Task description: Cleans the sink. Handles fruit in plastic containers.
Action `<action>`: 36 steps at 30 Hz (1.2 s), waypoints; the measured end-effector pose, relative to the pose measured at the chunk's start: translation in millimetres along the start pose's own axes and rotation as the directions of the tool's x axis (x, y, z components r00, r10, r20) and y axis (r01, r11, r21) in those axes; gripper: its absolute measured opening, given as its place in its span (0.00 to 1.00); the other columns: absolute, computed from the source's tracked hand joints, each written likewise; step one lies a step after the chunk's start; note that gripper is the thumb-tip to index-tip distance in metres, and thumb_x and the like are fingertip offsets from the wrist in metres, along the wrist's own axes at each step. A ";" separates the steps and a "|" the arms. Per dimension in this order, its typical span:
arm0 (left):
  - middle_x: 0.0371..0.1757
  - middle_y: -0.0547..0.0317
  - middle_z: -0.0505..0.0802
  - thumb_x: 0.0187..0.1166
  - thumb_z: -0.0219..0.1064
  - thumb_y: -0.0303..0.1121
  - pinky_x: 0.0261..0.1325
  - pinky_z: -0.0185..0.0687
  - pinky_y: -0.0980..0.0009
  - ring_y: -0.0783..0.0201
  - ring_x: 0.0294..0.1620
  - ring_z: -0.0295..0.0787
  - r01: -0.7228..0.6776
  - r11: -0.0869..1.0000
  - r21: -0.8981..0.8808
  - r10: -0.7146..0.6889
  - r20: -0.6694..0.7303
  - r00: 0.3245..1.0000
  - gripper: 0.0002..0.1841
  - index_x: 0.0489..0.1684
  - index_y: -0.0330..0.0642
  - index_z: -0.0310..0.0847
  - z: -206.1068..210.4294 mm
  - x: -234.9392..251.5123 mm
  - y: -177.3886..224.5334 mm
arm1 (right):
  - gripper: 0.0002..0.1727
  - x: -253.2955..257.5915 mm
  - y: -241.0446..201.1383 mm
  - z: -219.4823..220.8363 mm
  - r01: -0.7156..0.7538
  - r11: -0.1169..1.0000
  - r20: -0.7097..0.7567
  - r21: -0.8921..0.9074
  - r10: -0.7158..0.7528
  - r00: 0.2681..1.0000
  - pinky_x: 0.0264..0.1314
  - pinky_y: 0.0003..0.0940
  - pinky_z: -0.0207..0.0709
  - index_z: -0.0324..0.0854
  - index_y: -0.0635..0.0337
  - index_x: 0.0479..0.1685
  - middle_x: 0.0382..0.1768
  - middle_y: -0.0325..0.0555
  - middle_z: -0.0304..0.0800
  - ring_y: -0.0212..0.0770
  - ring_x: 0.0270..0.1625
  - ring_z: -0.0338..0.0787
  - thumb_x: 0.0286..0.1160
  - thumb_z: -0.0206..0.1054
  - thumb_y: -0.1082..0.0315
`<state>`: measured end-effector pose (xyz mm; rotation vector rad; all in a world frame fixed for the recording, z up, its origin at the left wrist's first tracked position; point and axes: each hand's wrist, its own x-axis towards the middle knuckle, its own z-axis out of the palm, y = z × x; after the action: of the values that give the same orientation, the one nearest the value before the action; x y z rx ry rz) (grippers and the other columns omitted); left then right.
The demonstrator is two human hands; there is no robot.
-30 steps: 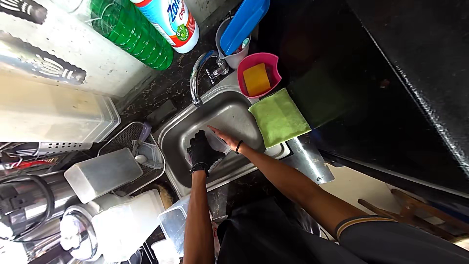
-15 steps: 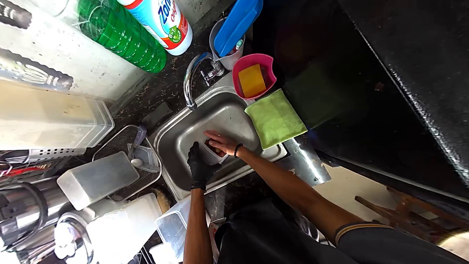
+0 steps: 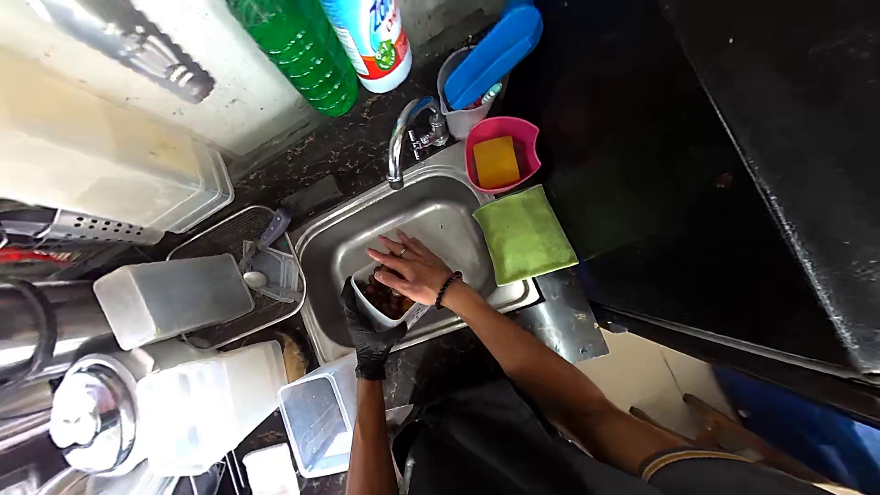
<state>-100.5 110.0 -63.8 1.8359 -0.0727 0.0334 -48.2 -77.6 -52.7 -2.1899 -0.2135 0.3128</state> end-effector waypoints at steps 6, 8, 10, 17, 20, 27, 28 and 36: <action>0.71 0.55 0.83 0.30 0.93 0.50 0.70 0.83 0.66 0.69 0.67 0.83 -0.158 0.953 -0.257 0.138 -0.092 0.986 0.70 0.84 0.31 0.54 -9.4 -19.2 48.4 | 0.33 -36.6 -96.9 -53.8 0.035 0.964 -0.050 -0.263 -0.050 0.997 0.93 0.66 0.43 0.67 0.29 0.89 0.93 0.44 0.59 0.64 0.95 0.50 0.88 0.43 0.34; 0.54 0.59 0.89 0.37 0.92 0.49 0.58 0.86 0.71 0.74 0.52 0.87 -0.136 0.944 -0.301 0.099 -0.137 0.986 0.53 0.68 0.30 0.70 -16.3 -25.7 69.2 | 0.34 -47.8 -131.3 -71.7 0.074 0.946 -0.029 -0.315 -0.087 0.996 0.92 0.69 0.44 0.66 0.29 0.90 0.93 0.48 0.57 0.65 0.94 0.52 0.87 0.42 0.33; 0.48 0.63 0.91 0.38 0.90 0.51 0.55 0.85 0.76 0.78 0.48 0.88 -0.160 0.922 -0.354 0.126 -0.116 0.985 0.48 0.60 0.31 0.75 -24.8 -27.1 85.2 | 0.35 -58.9 -160.2 -88.4 0.165 0.929 -0.021 -0.332 -0.182 0.983 0.91 0.69 0.47 0.65 0.31 0.91 0.93 0.48 0.58 0.63 0.93 0.55 0.89 0.39 0.34; 0.74 0.56 0.81 0.34 0.92 0.39 0.69 0.83 0.66 0.66 0.70 0.81 -0.351 0.730 -0.586 0.310 -0.174 0.935 0.65 0.86 0.39 0.55 -55.6 -12.5 90.6 | 0.30 -90.0 -211.2 -152.5 0.557 0.769 -0.254 -0.314 -0.634 0.731 0.93 0.57 0.53 0.75 0.54 0.83 0.90 0.53 0.63 0.55 0.93 0.57 0.94 0.43 0.49; 0.67 0.64 0.86 0.36 0.89 0.31 0.69 0.85 0.66 0.70 0.66 0.85 -0.372 0.688 -0.623 0.296 -0.227 0.928 0.58 0.81 0.39 0.59 -75.1 -12.5 113.9 | 0.29 -94.3 -199.7 -158.8 0.660 0.740 -0.510 -0.134 -0.622 0.594 0.89 0.45 0.62 0.75 0.66 0.77 0.85 0.56 0.67 0.48 0.88 0.65 0.95 0.41 0.55; 0.60 0.71 0.90 0.45 0.85 0.27 0.60 0.90 0.66 0.70 0.59 0.89 -0.406 0.625 -0.667 0.314 -0.261 0.913 0.48 0.74 0.55 0.62 -129.1 -25.2 161.8 | 0.18 -69.1 -77.9 -51.4 0.442 0.845 -0.679 0.300 -0.136 0.721 0.62 0.37 0.85 0.80 0.62 0.56 0.47 0.40 0.90 0.33 0.52 0.90 0.93 0.46 0.61; 0.60 0.68 0.89 0.44 0.83 0.25 0.60 0.90 0.64 0.68 0.59 0.89 -0.417 0.624 -0.661 0.323 -0.268 0.908 0.48 0.74 0.53 0.62 -137.2 -28.6 165.0 | 0.18 -65.6 -62.5 -27.7 0.284 0.912 -0.550 0.296 -0.080 0.831 0.63 0.42 0.84 0.82 0.70 0.55 0.49 0.52 0.92 0.41 0.52 0.91 0.91 0.50 0.65; 0.73 0.53 0.81 0.46 0.86 0.30 0.72 0.82 0.62 0.61 0.71 0.81 -0.558 0.694 -0.455 0.421 -0.373 0.827 0.58 0.86 0.38 0.52 -202.2 -92.0 158.9 | 0.49 -58.6 -58.2 127.7 0.085 0.922 0.205 0.378 -0.173 0.963 0.90 0.43 0.60 0.53 0.73 0.88 0.84 0.68 0.65 0.52 0.88 0.66 0.60 0.73 0.75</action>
<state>-200.0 266.5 136.9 1.1704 -0.3733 0.5678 -144.6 38.7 -70.6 -1.7571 -0.3980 0.4964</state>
